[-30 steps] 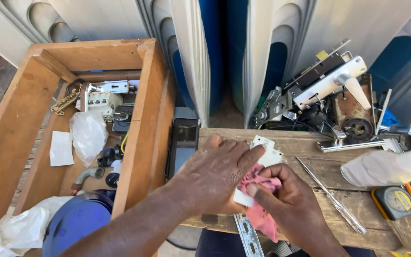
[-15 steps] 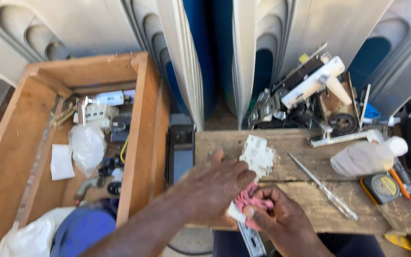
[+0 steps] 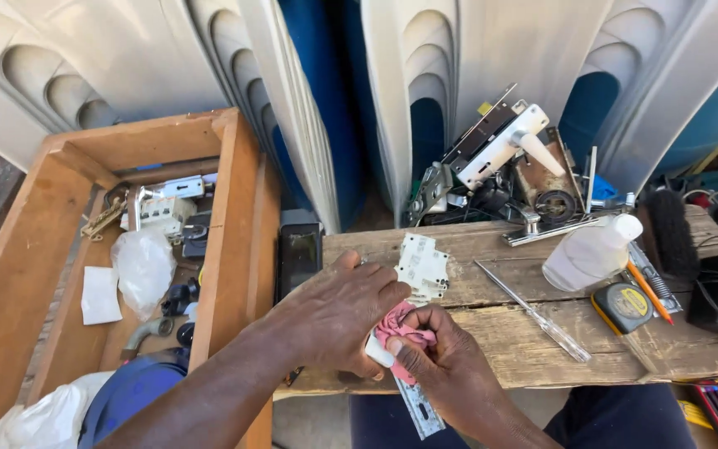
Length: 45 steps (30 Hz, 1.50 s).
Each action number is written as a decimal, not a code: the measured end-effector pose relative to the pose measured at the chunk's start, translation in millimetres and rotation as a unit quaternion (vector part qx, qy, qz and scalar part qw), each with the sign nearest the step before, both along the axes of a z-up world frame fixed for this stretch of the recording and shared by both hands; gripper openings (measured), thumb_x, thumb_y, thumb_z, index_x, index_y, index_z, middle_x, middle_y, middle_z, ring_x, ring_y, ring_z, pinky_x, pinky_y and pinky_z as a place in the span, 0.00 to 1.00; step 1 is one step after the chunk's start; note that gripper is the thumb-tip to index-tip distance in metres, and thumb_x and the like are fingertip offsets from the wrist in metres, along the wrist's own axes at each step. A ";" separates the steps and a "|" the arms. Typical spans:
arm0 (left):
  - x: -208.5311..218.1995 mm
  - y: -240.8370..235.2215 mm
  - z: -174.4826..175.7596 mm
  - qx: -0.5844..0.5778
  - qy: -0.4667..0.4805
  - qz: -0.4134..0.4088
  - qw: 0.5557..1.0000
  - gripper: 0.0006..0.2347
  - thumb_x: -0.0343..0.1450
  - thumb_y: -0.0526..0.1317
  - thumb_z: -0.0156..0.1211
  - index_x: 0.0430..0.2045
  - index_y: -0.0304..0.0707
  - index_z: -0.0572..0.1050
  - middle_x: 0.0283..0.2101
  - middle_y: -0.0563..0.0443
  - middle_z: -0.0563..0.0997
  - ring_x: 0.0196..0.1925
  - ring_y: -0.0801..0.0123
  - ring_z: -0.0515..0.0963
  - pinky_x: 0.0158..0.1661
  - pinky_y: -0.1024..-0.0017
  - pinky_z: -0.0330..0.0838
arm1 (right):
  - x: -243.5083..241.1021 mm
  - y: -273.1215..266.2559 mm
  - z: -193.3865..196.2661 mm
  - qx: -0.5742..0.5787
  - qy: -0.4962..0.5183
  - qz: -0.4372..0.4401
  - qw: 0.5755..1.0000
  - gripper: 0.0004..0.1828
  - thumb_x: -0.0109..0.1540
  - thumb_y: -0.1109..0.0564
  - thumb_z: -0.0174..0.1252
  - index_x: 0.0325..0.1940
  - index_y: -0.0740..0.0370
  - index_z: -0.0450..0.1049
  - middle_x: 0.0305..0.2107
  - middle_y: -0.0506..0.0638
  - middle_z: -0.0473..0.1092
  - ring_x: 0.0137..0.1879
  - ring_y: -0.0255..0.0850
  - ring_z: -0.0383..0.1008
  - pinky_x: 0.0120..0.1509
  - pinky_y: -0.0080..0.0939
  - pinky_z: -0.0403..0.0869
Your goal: A person is cleaning a white circuit breaker on a wooden workbench using a pink cloth, a screwdriver, and cleaning liquid.
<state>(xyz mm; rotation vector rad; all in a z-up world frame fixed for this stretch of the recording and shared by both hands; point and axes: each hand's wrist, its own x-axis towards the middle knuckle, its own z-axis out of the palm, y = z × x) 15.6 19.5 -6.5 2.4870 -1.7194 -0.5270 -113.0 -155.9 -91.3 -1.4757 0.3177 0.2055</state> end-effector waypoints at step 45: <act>4.0 -38.6 -2.6 -0.068 -0.155 0.033 0.985 0.45 0.57 0.67 0.77 0.65 0.44 0.67 0.44 0.46 0.73 0.46 0.50 0.73 0.48 0.52 0.61 | -70.7 -134.5 -82.5 0.044 0.105 0.108 0.988 0.13 0.66 0.66 0.64 0.52 0.71 0.89 0.39 0.56 0.82 0.46 0.42 0.81 0.52 0.42 0.75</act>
